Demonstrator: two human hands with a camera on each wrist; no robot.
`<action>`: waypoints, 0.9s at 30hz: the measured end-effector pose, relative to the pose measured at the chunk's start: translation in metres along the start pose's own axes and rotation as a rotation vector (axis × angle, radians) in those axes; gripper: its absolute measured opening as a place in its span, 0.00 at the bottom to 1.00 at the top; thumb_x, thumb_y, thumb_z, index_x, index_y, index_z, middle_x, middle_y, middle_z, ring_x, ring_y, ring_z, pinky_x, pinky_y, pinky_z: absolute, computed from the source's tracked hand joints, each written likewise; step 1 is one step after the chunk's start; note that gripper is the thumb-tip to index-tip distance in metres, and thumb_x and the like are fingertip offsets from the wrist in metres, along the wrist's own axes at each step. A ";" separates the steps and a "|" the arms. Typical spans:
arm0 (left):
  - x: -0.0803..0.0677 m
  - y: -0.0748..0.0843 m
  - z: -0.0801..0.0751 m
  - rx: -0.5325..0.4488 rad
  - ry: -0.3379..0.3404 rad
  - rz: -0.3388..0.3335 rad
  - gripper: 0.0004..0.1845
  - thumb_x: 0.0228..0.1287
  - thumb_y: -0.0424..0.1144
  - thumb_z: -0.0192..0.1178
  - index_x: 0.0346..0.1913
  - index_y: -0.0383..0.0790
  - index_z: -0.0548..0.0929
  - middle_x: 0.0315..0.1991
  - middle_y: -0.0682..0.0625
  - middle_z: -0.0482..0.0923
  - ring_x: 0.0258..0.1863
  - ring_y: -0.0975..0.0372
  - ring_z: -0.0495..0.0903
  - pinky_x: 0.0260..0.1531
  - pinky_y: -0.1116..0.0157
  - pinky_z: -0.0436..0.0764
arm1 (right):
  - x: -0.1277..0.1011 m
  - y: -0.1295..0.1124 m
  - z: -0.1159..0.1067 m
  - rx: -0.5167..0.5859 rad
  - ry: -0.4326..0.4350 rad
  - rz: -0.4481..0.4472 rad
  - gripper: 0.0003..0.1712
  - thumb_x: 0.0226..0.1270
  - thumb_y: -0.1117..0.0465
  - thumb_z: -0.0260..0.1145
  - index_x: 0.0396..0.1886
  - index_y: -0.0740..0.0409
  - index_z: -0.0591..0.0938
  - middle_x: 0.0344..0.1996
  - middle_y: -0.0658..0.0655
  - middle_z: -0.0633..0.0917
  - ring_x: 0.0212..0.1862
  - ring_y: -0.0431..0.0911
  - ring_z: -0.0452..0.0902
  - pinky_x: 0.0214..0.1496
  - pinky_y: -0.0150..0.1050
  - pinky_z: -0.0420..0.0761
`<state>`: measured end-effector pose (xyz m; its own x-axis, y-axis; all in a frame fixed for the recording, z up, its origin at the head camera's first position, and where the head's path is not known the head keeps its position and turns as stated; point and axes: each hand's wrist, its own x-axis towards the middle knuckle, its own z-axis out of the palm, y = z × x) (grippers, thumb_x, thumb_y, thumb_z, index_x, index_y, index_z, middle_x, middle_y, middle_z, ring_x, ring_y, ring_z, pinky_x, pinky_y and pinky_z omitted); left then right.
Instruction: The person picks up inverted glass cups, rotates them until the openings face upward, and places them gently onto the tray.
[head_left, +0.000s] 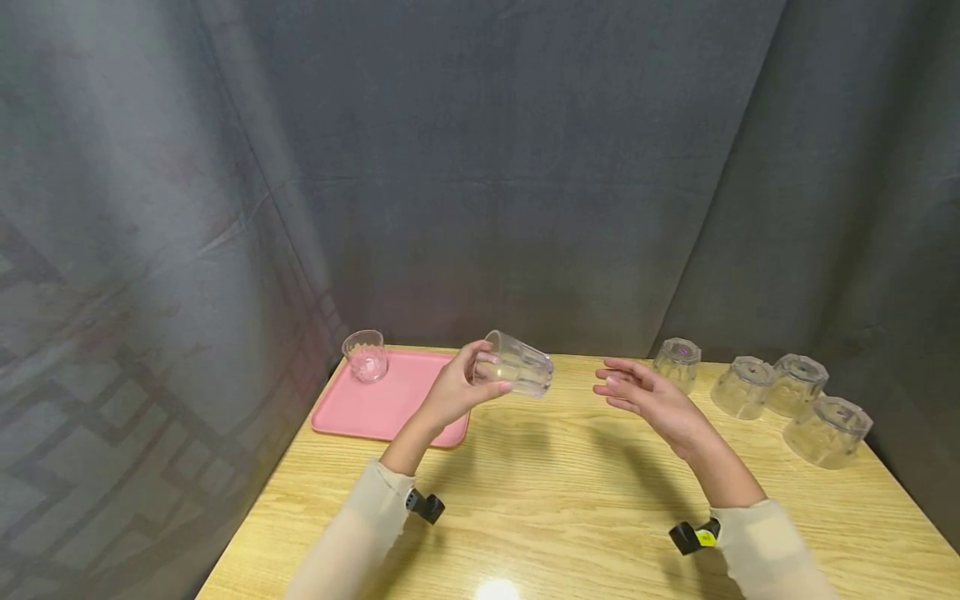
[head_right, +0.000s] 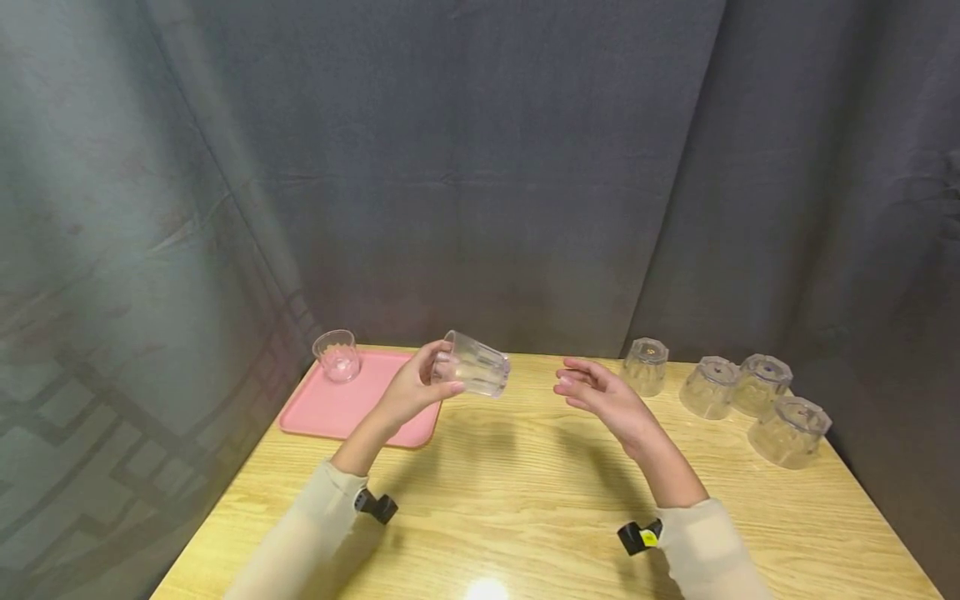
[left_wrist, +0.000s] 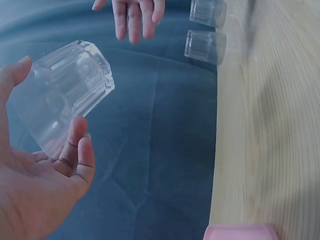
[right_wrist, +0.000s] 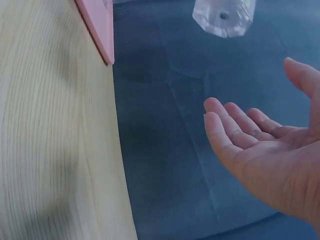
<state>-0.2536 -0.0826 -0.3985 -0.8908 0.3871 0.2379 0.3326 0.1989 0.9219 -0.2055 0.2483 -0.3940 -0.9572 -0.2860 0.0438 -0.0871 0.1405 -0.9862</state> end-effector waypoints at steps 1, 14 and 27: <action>-0.001 -0.001 -0.002 -0.002 0.007 -0.004 0.40 0.59 0.43 0.73 0.72 0.39 0.67 0.58 0.43 0.78 0.48 0.58 0.79 0.49 0.63 0.80 | -0.001 0.000 -0.001 -0.007 0.004 0.004 0.38 0.78 0.52 0.61 0.76 0.67 0.59 0.70 0.70 0.68 0.62 0.45 0.79 0.63 0.33 0.77; -0.013 -0.016 -0.027 0.091 0.057 -0.033 0.43 0.56 0.48 0.75 0.72 0.38 0.67 0.57 0.42 0.79 0.49 0.55 0.80 0.49 0.59 0.81 | -0.011 0.004 -0.027 -0.080 0.007 0.028 0.40 0.79 0.51 0.58 0.77 0.69 0.55 0.71 0.73 0.65 0.60 0.40 0.80 0.61 0.30 0.77; -0.024 -0.026 -0.051 0.207 0.108 -0.058 0.42 0.55 0.50 0.76 0.70 0.41 0.70 0.55 0.47 0.80 0.50 0.55 0.80 0.51 0.57 0.80 | -0.015 0.012 -0.049 -0.115 -0.002 0.049 0.41 0.80 0.53 0.57 0.78 0.71 0.51 0.71 0.76 0.63 0.57 0.32 0.79 0.61 0.29 0.77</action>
<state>-0.2564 -0.1428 -0.4122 -0.9344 0.2737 0.2280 0.3265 0.4022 0.8553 -0.2059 0.3008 -0.3991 -0.9605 -0.2781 -0.0048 -0.0711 0.2621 -0.9624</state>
